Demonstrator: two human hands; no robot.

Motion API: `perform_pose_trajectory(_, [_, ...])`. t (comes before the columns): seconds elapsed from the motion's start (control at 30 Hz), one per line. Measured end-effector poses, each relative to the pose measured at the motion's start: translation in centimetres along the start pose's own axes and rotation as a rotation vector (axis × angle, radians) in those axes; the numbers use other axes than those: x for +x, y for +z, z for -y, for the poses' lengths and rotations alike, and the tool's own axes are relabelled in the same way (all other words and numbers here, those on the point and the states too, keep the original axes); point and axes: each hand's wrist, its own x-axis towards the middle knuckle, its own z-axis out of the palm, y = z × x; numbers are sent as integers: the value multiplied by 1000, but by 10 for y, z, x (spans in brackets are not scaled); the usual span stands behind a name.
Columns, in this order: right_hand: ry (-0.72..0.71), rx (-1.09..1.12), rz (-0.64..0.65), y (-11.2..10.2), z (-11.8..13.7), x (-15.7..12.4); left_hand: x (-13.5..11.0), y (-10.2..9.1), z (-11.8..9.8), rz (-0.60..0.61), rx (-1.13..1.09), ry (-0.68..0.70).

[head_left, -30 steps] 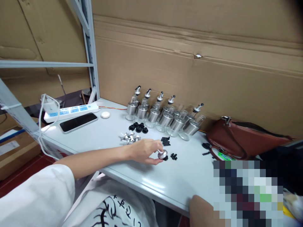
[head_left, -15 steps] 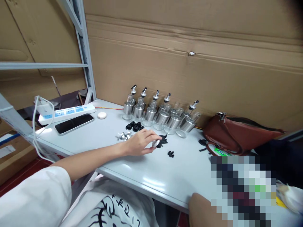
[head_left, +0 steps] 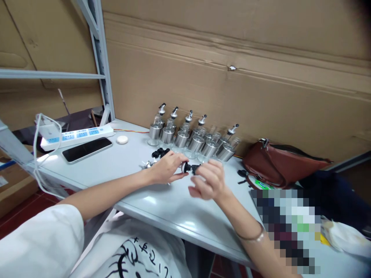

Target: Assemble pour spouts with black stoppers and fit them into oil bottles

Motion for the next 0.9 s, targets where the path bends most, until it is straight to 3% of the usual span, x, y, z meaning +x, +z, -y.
perform_pose_trajectory(0.07, [-257, -215, 322, 3, 0, 19, 0, 1, 3, -20, -14, -54])
perform_pose_trajectory(0.13, [-705, -523, 642, 5, -3, 32, -1, 2, 7, -22, -59, -135])
perform_pose_trajectory(0.17, [-931, -664, 722, 6, -5, 36, -2, 3, 8, -13, -92, -166])
perform_pose_trajectory(0.23, [-1254, -850, 707, 5, -9, 40, -2, 3, 11, 13, -153, -192])
perform_pose_trajectory(0.3, [-1407, -939, 629, 4, -12, 40, -2, 2, 11, 32, -188, -182])
perform_pose_trajectory(0.4, [-1428, -1013, 610, 3, -14, 38, -2, 2, 11, 34, -197, -142])
perform_pose_trajectory(0.6, [-1275, -1055, 735, 4, -20, 31, -1, 0, 18, 53, -108, -75])
perform_pose_trajectory(0.9, [-1291, -979, 567, -1, -12, 35, 4, -10, 23, 52, 48, 9])
